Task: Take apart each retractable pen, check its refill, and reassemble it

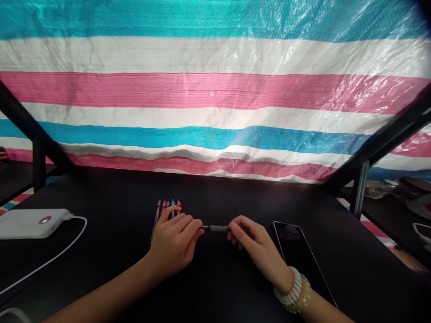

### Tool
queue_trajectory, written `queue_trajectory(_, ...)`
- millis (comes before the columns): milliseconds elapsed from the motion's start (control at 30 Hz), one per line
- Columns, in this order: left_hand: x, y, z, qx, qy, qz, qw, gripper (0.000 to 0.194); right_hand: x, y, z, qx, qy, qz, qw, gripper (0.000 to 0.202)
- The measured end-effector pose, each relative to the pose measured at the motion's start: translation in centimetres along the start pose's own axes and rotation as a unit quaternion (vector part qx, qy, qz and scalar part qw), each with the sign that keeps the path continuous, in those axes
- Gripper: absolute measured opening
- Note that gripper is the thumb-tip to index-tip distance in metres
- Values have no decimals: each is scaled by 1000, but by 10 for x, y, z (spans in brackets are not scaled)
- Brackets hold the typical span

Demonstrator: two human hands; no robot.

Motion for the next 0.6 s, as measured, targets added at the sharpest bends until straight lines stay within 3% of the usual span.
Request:
queue_trajectory(133,0,1,-1,4,-2,-2,1000,10,0,-1,-2,8,-2,6,1000,44)
queue_trajectory(300,-1,3,0,1,1,-4,1000,11,0,4,0,-1,9,-30,1000,22)
queue_trajectory(500,-1,3,0,7,1,1,1000,12,-1,0,0,-29,-6,-7,1000,39)
queue_trajectory(600,-1,4,0,7,1,-3,1000,12,-1,1,1,-20,2,-15,1000,34)
Point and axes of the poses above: each hand's wrist, its own x-axis away from the middle knuckle, its own y-axis out of the back of the hand, z = x × y, the point moved 7 cm from there along -x, towards the middle knuckle, and after that the axes turned 12 degrees about -x, right-handed, at the moved point
